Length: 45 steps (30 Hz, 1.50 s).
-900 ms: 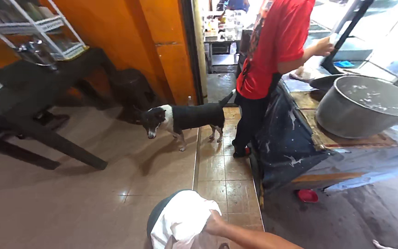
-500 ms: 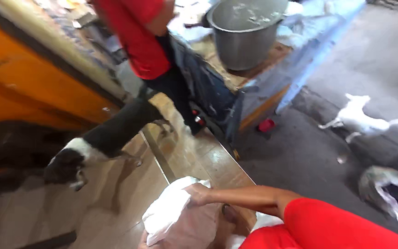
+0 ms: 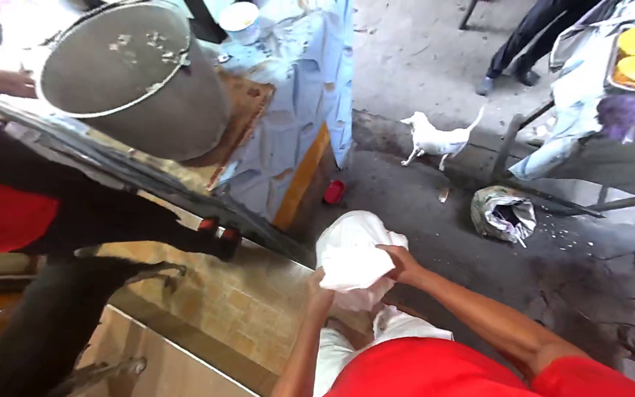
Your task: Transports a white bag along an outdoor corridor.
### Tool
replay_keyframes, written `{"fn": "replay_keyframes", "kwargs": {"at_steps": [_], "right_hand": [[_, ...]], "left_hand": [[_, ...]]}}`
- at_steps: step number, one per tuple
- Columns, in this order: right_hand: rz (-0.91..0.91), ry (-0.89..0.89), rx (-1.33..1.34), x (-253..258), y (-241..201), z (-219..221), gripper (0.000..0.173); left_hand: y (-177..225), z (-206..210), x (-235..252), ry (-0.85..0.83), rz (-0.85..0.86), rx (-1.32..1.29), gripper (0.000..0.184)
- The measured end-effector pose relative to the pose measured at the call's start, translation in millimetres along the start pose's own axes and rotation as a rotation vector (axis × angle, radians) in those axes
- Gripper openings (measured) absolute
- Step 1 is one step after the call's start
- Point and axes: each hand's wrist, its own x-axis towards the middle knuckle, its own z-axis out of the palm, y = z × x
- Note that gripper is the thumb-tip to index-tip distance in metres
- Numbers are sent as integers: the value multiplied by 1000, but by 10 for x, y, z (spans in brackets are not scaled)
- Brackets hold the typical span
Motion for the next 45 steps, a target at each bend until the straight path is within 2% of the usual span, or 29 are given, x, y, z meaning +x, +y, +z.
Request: {"fn": "replay_keyframes", "kwargs": {"at_steps": [4,7,11,14,17,20,23,26,28,31,34,36,41,45], "right_hand": [[154,241,-26,-167,825,-378,55],[205,449,6,-84,1403,-570,64],[414,633,10,109,2077,-777,56],[652,652,-27,325,2465,-915,57],[837,717,-107,590,2825,-877,36],[811,989,3,669,3046,-813,33],[820,1179,72,755,3103,-865,40],[881,1401,198,1122,3118,-1168,43],[940,1477,303,1492,3142,-1491,40],[1086,1413,344,1888,3137,-1834,37],[1223,1202,352,2272,3179,-2239,52],[1275,1072,314,2534,3221,-2511,56],[1280,878,182,3007,3535,-3187,47],[1196,851,216,3077,3741,-3786,42]], "left_hand": [[51,714,896,-409,204,326,27],[138,1329,1704,-689,273,524,28],[12,2289,2619,-957,428,689,28],[-137,2897,3182,-1152,513,803,37],[-257,3288,3628,-1329,573,904,35],[-41,3540,3866,-1512,638,915,31],[274,3983,4150,-1658,703,994,30],[556,4482,4537,-1721,750,1009,30],[734,4787,4915,-1733,780,1016,33],[840,5045,5399,-1743,726,1047,37],[941,5190,5902,-1694,615,1055,36],[982,5254,6209,-1688,550,1073,35],[1067,5455,6856,-1743,513,1053,36],[1374,5684,7173,-1812,539,996,38]]}}
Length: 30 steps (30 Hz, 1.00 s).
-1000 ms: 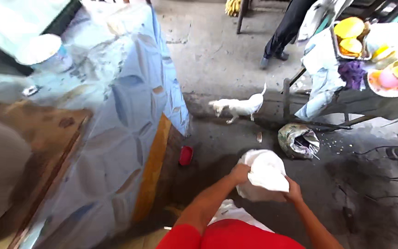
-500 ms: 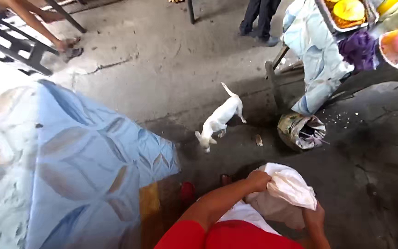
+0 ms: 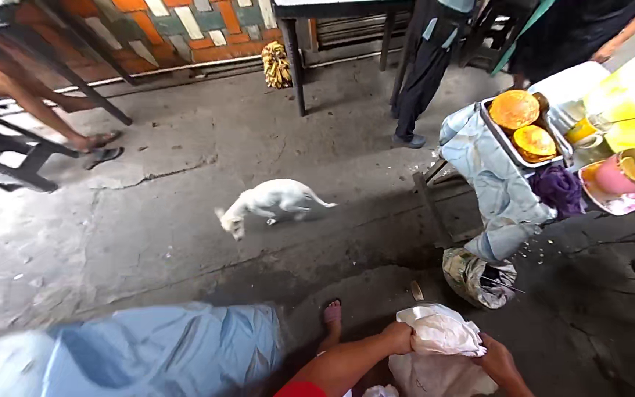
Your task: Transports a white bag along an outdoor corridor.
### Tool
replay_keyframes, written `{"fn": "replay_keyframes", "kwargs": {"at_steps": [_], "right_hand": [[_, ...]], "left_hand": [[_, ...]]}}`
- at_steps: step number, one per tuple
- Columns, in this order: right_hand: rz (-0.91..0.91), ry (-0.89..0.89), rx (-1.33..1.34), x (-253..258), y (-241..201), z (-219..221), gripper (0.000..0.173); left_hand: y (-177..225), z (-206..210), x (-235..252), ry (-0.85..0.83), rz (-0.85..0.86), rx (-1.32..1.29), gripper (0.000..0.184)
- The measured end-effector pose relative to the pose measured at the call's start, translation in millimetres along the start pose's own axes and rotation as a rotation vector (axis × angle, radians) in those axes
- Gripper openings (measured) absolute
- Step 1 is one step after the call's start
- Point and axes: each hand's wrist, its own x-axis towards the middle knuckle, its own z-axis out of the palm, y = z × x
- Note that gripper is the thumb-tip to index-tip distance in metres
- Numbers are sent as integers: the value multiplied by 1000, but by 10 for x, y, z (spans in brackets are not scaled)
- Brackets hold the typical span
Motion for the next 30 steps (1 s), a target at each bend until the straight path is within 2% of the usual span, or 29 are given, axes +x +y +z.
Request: {"fn": "replay_keyframes", "kwargs": {"at_steps": [4,7,10,13,17,24,27,30], "right_hand": [[-55,-78,-15,284,-544,-143,40],[-111,-38,87,542,-1121,-211,37],[-132,-36,200,758,-1731,-258,42],[-158,-83,274,958,-2182,-120,47],[-261,-168,255,1382,-2586,297,52],[-526,-367,92,2299,-3156,866,39],[-632,-473,-28,2743,-3398,952,36],[-676,-583,-128,2869,-3644,973,38]], "left_hand": [[-120,-600,-199,51,-42,3,35],[-122,-1312,-419,175,-156,40,34],[-89,-1999,-631,294,-266,84,36],[-250,-2436,-796,455,-290,106,34],[-694,-2736,-894,654,-378,120,29],[-1512,-2831,-916,863,-574,78,29],[-1661,-2857,-817,920,-704,33,29],[-1680,-2778,-826,936,-852,-92,32]]}}
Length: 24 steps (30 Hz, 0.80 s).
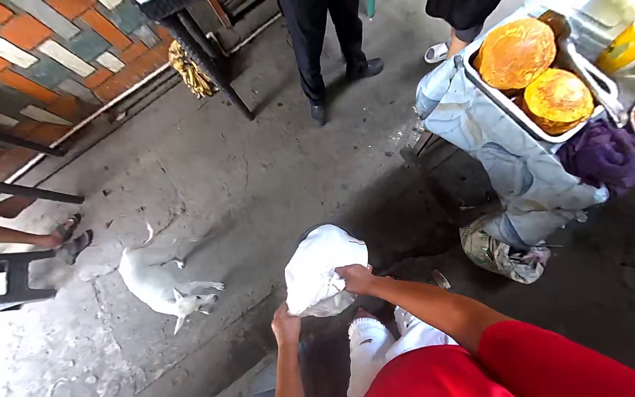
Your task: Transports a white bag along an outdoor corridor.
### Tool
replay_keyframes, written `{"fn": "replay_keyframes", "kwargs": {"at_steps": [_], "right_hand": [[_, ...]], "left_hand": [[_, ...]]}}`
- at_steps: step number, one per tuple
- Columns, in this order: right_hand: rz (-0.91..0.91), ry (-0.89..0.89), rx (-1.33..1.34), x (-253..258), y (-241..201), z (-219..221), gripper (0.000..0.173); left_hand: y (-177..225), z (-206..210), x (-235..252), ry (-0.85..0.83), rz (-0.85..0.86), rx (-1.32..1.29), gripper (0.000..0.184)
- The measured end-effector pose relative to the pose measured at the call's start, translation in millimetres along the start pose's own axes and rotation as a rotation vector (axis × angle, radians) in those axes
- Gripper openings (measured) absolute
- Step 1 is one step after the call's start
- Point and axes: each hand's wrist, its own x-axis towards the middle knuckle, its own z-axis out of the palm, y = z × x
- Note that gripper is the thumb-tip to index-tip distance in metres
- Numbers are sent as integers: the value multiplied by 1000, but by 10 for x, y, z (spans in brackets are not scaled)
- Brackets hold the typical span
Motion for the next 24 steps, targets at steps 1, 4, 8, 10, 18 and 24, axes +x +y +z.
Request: {"fn": "replay_keyframes", "kwargs": {"at_steps": [1,4,8,10,18,24], "right_hand": [[2,-35,-16,44,-59,-55,39],[31,-103,-46,234,-260,-298,43],[22,-113,-87,542,-402,-541,45],[20,-117,-116,677,-451,-673,49],[96,-215,-175,901,-505,-1003,70],[163,-180,-46,1132,-364,-1515,56]], "left_hand": [[-8,3,-45,3,-35,-29,33],[23,-20,-29,44,-98,-100,34],[113,-103,221,75,-194,-174,37],[162,-148,365,82,-222,-212,36],[345,-152,842,-61,-310,-277,43],[821,-348,1209,-75,-346,-257,42]]}}
